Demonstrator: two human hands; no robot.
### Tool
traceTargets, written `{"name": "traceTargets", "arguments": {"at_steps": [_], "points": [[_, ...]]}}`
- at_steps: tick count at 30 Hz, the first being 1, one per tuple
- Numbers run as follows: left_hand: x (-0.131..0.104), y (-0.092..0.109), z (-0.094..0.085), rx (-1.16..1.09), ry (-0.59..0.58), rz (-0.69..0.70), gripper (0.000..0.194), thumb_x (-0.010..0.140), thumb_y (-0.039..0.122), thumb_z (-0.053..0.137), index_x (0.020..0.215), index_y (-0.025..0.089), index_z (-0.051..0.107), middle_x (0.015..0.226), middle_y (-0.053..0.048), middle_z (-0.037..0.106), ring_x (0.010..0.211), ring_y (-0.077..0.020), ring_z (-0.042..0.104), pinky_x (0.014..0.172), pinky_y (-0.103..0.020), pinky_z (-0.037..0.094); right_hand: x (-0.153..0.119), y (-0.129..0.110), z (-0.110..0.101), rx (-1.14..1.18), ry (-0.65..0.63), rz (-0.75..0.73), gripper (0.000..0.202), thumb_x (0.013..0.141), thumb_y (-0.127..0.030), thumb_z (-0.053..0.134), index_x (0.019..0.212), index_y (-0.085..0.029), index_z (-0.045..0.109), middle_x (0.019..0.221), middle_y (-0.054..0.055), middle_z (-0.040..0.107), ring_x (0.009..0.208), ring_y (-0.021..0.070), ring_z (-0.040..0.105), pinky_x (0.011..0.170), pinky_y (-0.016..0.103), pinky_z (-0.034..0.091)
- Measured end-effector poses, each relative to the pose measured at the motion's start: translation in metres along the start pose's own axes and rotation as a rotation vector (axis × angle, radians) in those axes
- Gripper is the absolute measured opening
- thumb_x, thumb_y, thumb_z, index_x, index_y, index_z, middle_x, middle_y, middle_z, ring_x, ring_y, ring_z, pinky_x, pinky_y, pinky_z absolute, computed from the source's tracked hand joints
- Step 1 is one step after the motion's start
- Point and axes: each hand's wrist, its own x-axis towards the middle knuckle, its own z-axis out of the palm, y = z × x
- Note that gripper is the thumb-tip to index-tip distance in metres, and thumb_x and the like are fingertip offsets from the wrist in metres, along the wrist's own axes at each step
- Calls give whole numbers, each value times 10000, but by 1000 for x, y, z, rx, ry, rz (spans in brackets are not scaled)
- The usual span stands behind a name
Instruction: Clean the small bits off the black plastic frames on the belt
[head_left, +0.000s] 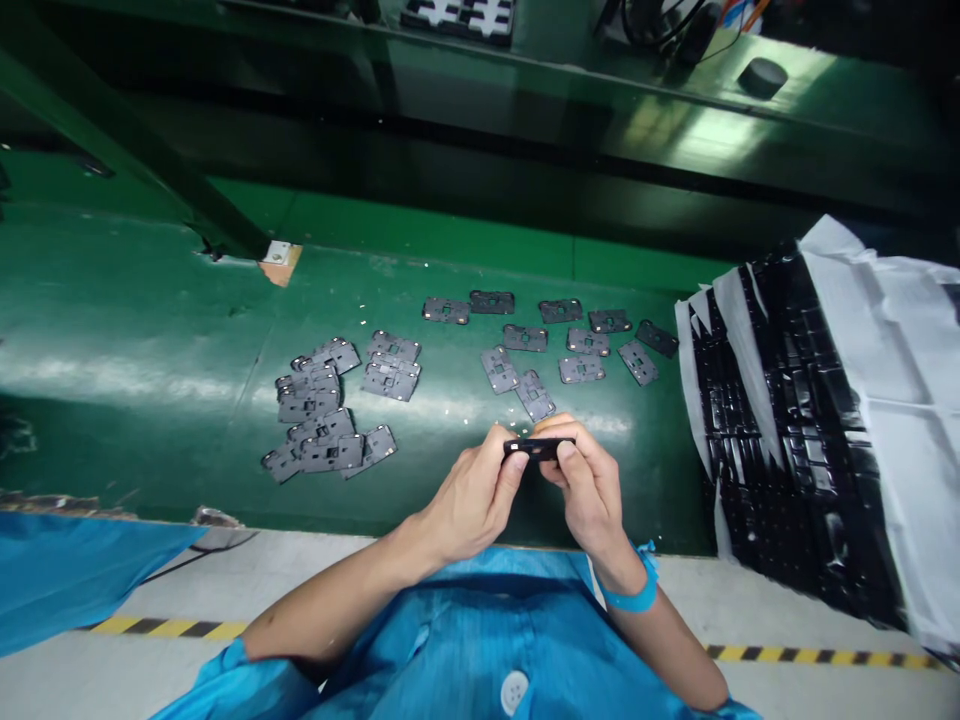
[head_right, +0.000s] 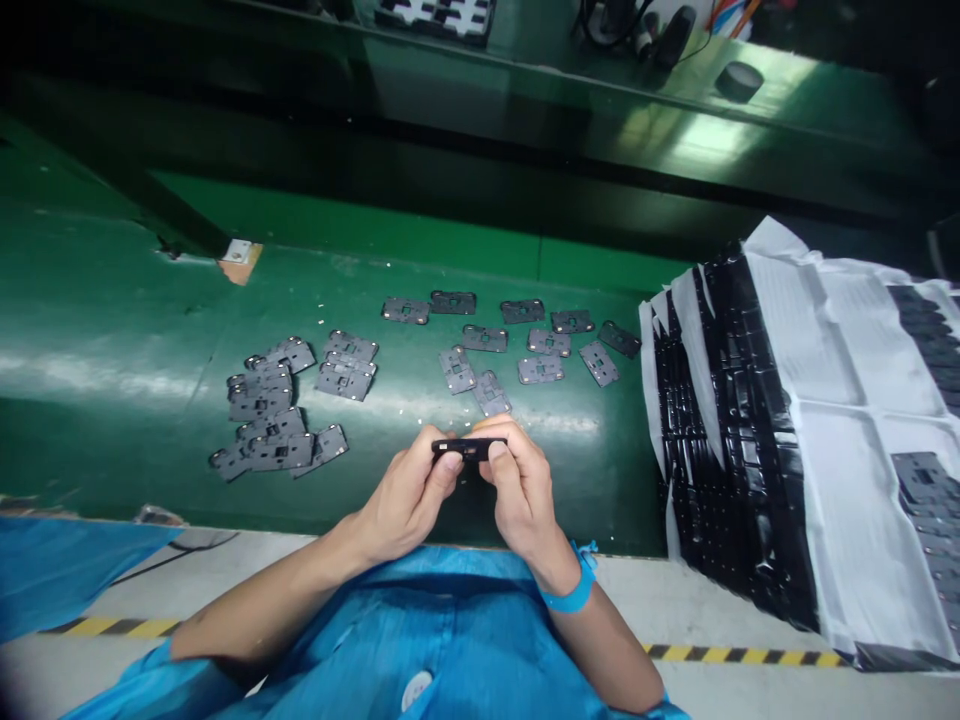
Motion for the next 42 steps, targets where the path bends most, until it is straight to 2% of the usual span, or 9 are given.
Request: {"name": "traceTargets", "arguments": {"at_steps": [10,15,22,29,35,39,42], "points": [[1,0,0,17,0,-4,210,1139,368,344,959,263,368,705,40,523,571,-164,508,583,-294,338,2,0,4,-32,19,-13,331,1141,-384,452,1024,-224,717,998,58,631,695,148,521,549,273,391],[1,0,0,22,-12,-5,215,1136,370,346,949,265,360,708,38,530,571,-164,516,578,-293,339,4,-2,4,-18,21,-28,316,1136,-350,454,998,-222,707,962,45,624,665,137,497,550,273,385],[1,-1,1,15,0,3,203,1136,360,349,961,261,375,708,40,530,570,-162,519,584,-293,362,1,1,2,-12,-5,10,277,1109,-287,435,1035,-229,696,1038,54,614,724,154,526,590,284,419],[2,-5,-1,-16,35,13,202,1135,352,361,968,250,410,735,37,535,592,-152,515,607,-290,388,1,3,-8,33,-122,0,275,1091,-329,457,1148,-222,704,1079,64,602,698,162,517,650,342,455],[4,-6,-10,-195,-3,3,292,1143,454,352,1028,224,492,723,33,519,626,-161,494,643,-309,396,4,-4,-8,-126,-119,-27,256,1151,-322,452,1195,-232,688,1019,58,626,739,162,571,672,319,478],[6,-4,-14,-256,63,-5,412,1146,494,318,886,225,490,668,37,459,599,-154,445,632,-315,368,3,-8,-4,-228,-163,-86,241,1149,-250,453,1218,-254,684,1065,68,637,808,178,600,719,325,505],[7,-6,-13,-264,81,11,421,1150,486,304,850,232,453,652,41,437,592,-152,414,627,-316,352,1,-11,-3,-259,-175,-127,263,1143,-220,452,1261,-267,681,1125,84,641,871,196,625,727,329,522]]}}
